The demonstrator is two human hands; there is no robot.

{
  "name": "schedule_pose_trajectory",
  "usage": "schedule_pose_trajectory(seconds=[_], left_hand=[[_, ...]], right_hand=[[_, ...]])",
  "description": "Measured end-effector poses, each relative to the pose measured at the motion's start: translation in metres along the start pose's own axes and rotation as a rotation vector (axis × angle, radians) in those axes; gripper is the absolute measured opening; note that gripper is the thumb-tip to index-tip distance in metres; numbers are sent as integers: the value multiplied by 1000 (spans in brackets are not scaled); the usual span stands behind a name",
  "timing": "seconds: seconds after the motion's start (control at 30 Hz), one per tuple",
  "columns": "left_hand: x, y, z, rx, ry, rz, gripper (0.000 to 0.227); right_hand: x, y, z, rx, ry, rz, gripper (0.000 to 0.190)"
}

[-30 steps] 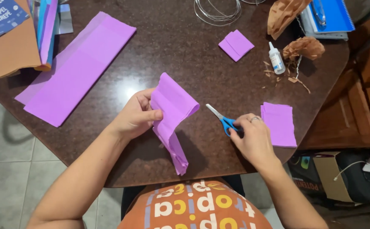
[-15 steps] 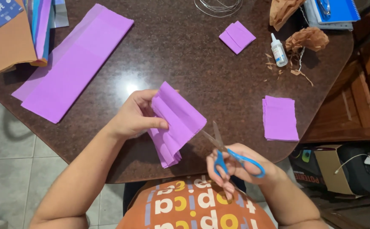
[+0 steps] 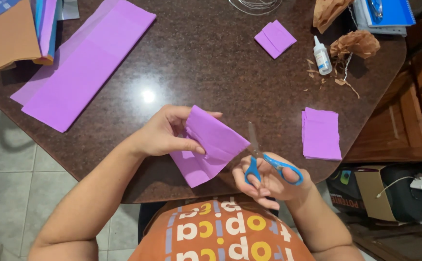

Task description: Folding and cutting purple crepe paper into smaller rectangular pieces using scissors.

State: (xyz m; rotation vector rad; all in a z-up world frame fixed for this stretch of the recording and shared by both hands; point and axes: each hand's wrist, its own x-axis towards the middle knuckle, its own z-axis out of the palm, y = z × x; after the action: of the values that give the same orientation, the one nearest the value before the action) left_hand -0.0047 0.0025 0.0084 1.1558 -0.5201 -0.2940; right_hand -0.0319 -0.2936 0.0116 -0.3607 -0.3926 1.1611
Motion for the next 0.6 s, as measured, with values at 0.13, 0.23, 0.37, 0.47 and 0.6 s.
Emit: schedule_pose_trajectory(seconds=[0.13,0.23,0.37,0.47,0.6], left_hand=[[6,6,-2,11,-44,-8,61],[5,4,-7,0,-43,-15,65],[3,11,-3,38,-85,-18,66],[-1,12,-1,44,-123,-51,70],[0,13,-1,74,-163,-51,72]], right_hand=[[-6,1,-6,14,26,-20,58],[-10,2,-7,-28,86,-37,55],[-10,-2,-17,31,18,45,61],[-4,-2,-19,49,-9,68,62],[-1,-3,-17,45,0,75,58]])
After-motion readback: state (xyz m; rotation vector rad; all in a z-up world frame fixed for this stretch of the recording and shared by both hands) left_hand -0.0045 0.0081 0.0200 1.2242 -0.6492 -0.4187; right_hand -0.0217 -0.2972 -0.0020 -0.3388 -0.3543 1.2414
